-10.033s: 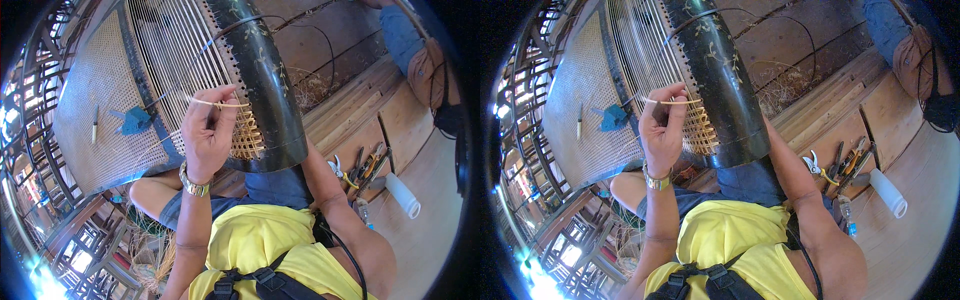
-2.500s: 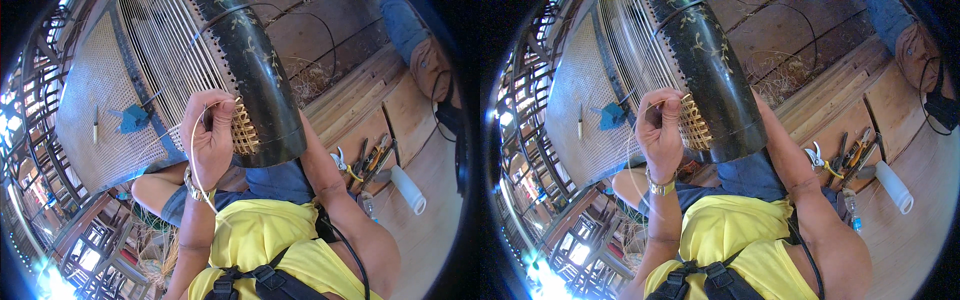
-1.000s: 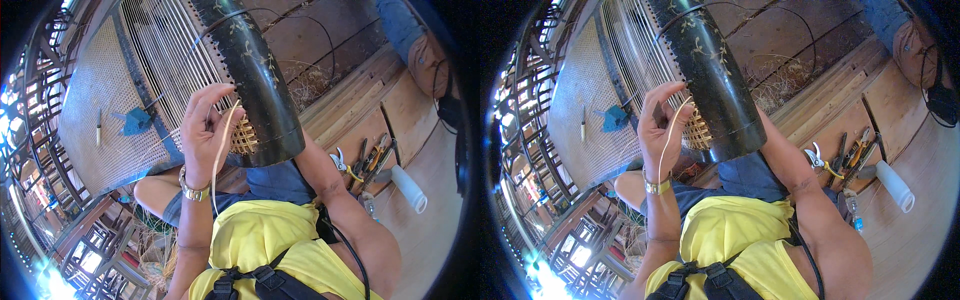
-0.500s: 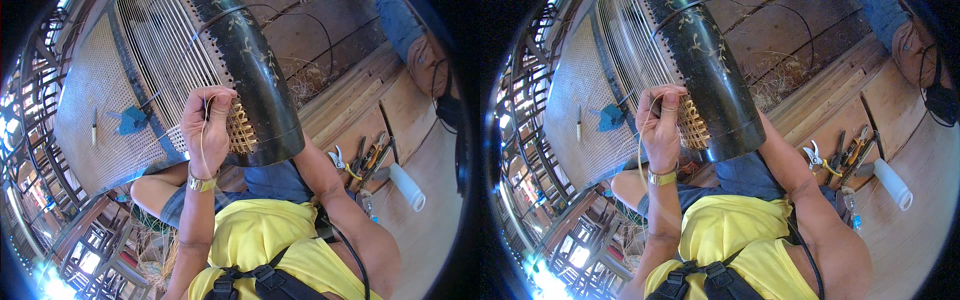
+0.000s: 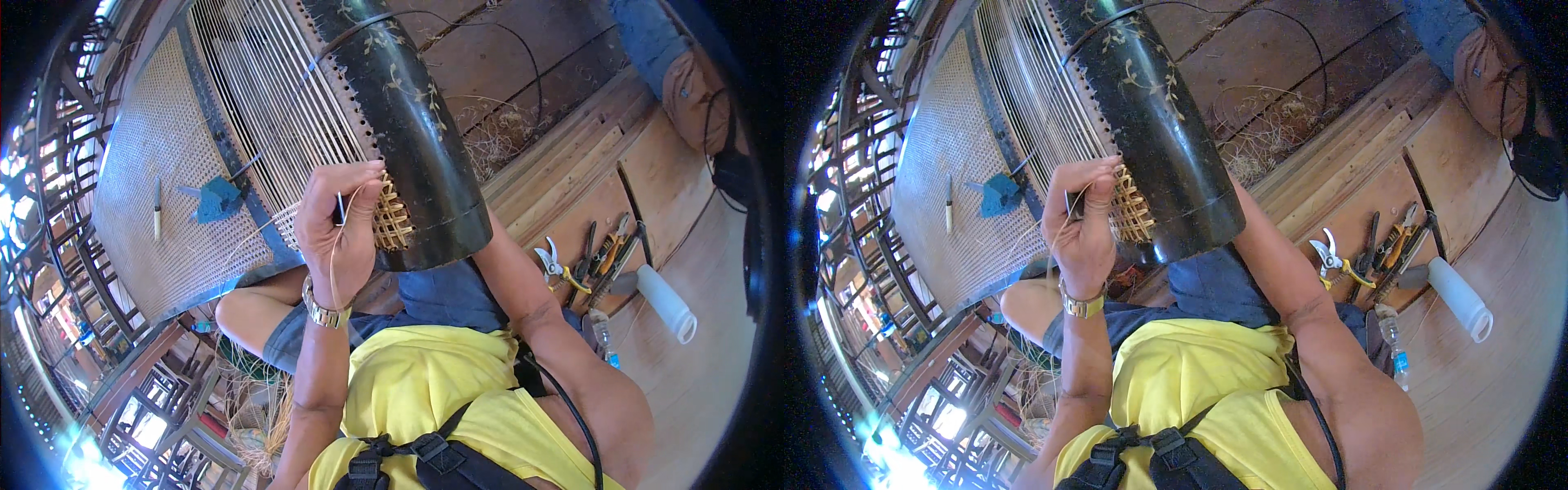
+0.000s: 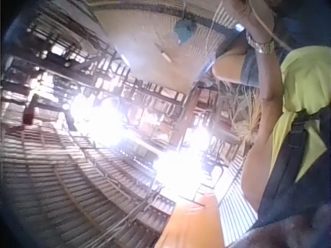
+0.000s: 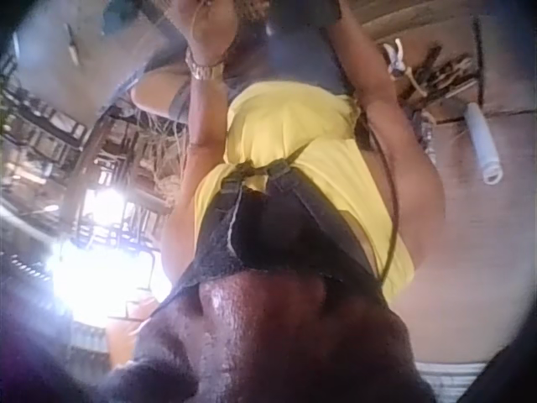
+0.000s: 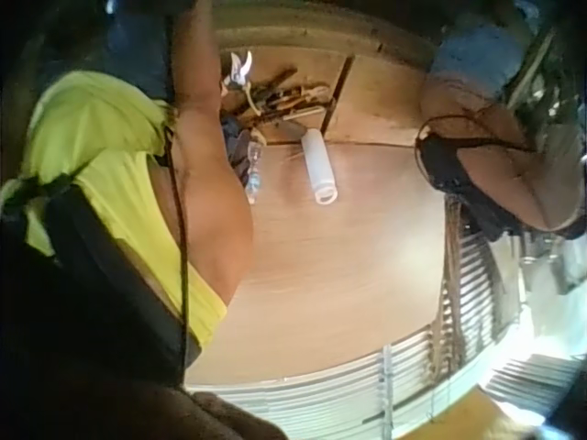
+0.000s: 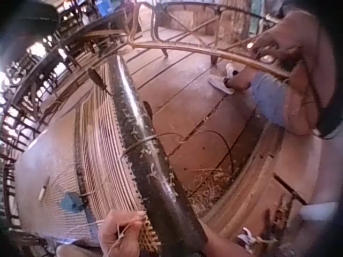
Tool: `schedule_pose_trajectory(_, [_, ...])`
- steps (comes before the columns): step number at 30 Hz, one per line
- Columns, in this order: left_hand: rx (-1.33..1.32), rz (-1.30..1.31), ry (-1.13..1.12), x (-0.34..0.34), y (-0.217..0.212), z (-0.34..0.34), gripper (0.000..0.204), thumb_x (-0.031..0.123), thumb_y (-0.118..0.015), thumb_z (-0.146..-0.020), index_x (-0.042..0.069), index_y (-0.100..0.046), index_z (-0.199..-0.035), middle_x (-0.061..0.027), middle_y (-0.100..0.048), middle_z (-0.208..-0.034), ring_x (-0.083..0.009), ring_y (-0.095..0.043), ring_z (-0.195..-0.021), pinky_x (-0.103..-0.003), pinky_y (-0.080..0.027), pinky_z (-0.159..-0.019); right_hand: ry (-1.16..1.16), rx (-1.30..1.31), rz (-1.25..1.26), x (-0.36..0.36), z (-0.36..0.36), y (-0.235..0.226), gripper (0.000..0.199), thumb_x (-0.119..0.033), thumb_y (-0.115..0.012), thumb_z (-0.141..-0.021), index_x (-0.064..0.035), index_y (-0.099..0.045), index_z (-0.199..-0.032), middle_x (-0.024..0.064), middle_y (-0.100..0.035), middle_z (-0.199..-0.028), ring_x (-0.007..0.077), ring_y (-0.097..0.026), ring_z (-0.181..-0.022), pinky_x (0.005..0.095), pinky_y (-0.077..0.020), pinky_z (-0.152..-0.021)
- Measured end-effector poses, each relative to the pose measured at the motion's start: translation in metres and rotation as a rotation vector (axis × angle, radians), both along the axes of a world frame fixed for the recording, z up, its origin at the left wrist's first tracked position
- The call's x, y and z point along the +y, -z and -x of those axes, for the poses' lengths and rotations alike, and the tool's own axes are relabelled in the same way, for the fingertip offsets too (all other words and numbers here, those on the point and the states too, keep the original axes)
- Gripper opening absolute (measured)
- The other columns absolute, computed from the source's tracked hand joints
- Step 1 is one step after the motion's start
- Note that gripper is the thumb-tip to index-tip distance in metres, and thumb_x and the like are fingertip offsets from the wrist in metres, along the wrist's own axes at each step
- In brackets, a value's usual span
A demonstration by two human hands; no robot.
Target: Weaving a rattan chair seat by interlacing cane strips through a frame.
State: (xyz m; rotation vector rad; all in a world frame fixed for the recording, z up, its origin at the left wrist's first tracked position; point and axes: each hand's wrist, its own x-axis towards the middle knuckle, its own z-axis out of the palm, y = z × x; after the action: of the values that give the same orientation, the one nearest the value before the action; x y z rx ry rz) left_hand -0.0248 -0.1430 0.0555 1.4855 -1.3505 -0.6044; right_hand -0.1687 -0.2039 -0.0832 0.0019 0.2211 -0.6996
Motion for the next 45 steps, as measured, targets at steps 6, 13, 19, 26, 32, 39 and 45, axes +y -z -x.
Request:
schedule_pose_trajectory(6, [0.005, 0.083, 0.072, 0.007, -0.001, -0.001, 0.008, 0.001, -0.066, -0.097, 0.002, -0.064, -0.104, -0.0109, -0.074, -0.105, -0.0183, -0.069, -0.093, -0.029, -0.053, -0.083, -0.041, 0.098, 0.068, -0.014, 0.004, 0.013, 0.03, -0.01, -0.071, -0.093, 0.0033, -0.069, -0.119, 0.0123, -0.073, -0.111, 0.0171, -0.07, -0.098, 0.0334, -0.0597, -0.084])
schedule_pose_trajectory(13, [0.611, -0.057, 0.017, 0.072, -0.009, -0.022, 0.012, 0.017, -0.06, -0.105, 0.007, -0.061, -0.1, -0.0129, -0.074, -0.103, -0.0045, -0.048, -0.062, -0.019, -0.039, -0.056, 0.148, 1.502, 0.399, -0.041, 0.073, 0.069, 0.016, -0.018, -0.073, -0.094, -0.0031, -0.071, -0.097, -0.0003, -0.066, -0.08, 0.0093, -0.058, -0.071, 0.0258, -0.0467, -0.064])
schedule_pose_trajectory(19, [1.087, -0.115, -0.141, 0.127, 0.029, -0.05, 0.019, 0.03, -0.058, -0.105, 0.011, -0.061, -0.101, -0.0018, -0.065, -0.089, -0.0067, -0.038, -0.057, -0.022, -0.031, -0.053, 0.5, 1.483, 0.528, -0.049, 0.147, -0.01, 0.017, -0.023, -0.072, -0.097, -0.0066, -0.07, -0.096, -0.0031, -0.064, -0.08, 0.0045, -0.054, -0.071, 0.0233, -0.0436, -0.062])
schedule_pose_trajectory(26, [1.253, -0.147, -0.428, 0.122, 0.064, -0.062, 0.018, 0.027, -0.06, -0.105, 0.013, -0.059, -0.093, 0.0, -0.062, -0.08, -0.0049, -0.04, -0.054, -0.023, -0.033, -0.049, 0.293, 1.512, 1.098, -0.026, 0.069, -0.136, 0.018, -0.022, -0.069, -0.099, -0.0037, -0.069, -0.098, -0.0041, -0.062, -0.079, 0.0035, -0.053, -0.072, 0.0222, -0.0445, -0.065])
schedule_pose_trajectory(32, [1.268, -0.082, -0.46, 0.14, 0.075, -0.033, 0.022, 0.025, -0.053, -0.107, 0.009, -0.063, -0.097, -0.0027, -0.069, -0.086, -0.0047, -0.04, -0.052, -0.022, -0.034, -0.047, 0.081, 1.225, 1.635, 0.006, -0.056, -0.182, 0.014, -0.014, -0.071, -0.094, -0.0009, -0.068, -0.094, 0.0048, -0.064, -0.078, 0.0113, -0.058, -0.072, 0.0273, -0.0487, -0.069])
schedule_pose_trajectory(39, [1.544, -0.041, -0.413, 0.16, 0.095, -0.036, 0.022, 0.023, -0.054, -0.106, 0.004, -0.06, -0.115, -0.008, -0.07, -0.114, -0.006, -0.04, -0.057, -0.023, -0.033, -0.051, -0.299, 1.121, 2.345, 0.061, -0.295, -0.115, 0.062, -0.045, -0.067, -0.094, -0.0144, -0.049, -0.145, 0.0236, -0.05, -0.141, 0.0407, -0.061, -0.121, 0.0498, -0.0522, -0.1])
schedule_pose_trajectory(45, [1.681, -0.1, -0.41, 0.163, 0.112, -0.041, 0.015, 0.024, -0.06, -0.104, 0.01, -0.063, -0.105, -0.0034, -0.072, -0.102, -0.0063, -0.043, -0.054, -0.024, -0.034, -0.049, -0.365, 1.168, 2.447, 0.046, -0.351, -0.078, 0.058, -0.046, -0.072, -0.088, -0.0141, -0.059, -0.135, 0.0204, -0.063, -0.127, 0.0389, -0.066, -0.112, 0.0487, -0.0539, -0.094])
